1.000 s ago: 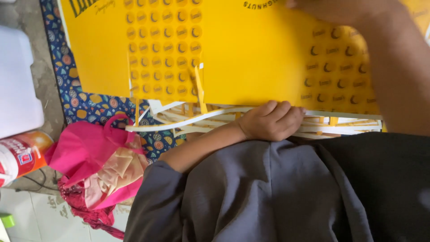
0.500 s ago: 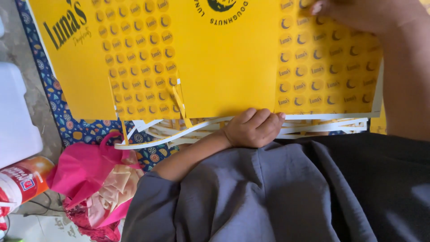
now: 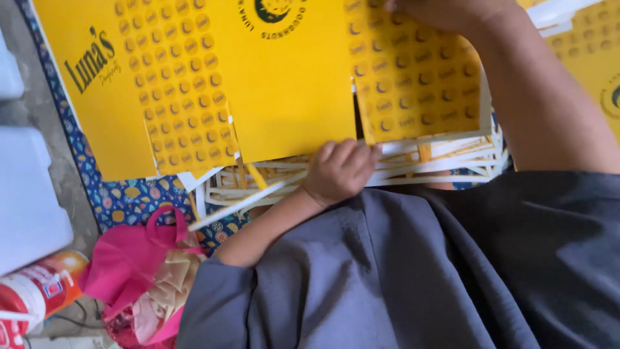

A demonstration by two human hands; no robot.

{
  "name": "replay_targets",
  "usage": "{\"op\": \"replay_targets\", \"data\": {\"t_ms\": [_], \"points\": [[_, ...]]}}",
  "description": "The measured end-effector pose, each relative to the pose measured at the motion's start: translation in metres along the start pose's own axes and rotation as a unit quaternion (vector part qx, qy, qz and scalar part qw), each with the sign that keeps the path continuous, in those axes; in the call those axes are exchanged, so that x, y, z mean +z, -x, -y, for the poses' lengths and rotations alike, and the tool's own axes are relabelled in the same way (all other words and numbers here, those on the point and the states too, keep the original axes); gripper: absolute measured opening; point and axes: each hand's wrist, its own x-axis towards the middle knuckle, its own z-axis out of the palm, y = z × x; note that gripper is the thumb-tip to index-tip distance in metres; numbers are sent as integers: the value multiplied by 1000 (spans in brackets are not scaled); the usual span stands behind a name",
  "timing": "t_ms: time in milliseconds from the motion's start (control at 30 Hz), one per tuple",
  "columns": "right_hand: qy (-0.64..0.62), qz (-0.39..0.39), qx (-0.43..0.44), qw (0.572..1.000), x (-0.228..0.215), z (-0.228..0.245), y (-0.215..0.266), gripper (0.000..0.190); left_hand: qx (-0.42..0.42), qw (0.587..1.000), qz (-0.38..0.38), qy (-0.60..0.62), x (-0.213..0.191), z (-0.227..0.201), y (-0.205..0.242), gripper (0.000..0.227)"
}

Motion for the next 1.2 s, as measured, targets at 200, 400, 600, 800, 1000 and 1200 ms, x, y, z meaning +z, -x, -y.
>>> {"op": "replay_targets", "data": {"t_ms": [200, 400, 600, 800, 1000, 1200], "points": [[-58, -231, -235, 942, -15, -50, 74, 20, -115, 988, 61, 83, -6, 13, -27, 38], [-562, -258, 64, 783, 45, -87, 147, 23, -156, 978, 136, 27, 32, 47, -106, 57], [-718, -190, 154, 652, 85, -92, 190, 17, -187, 966, 181, 6, 109, 62, -141, 66], [-625, -195, 188, 732, 80, -88, 191, 7, -179, 952, 247, -29, 128, 66, -131, 76], [-523, -206, 171, 809, 67, -100, 196, 6, -159, 948, 273, -38, 131, 68, -128, 78], [-490, -153, 178, 840, 67, -102, 206, 10, -144, 930, 335, -39, 101, 45, -152, 78]]}}
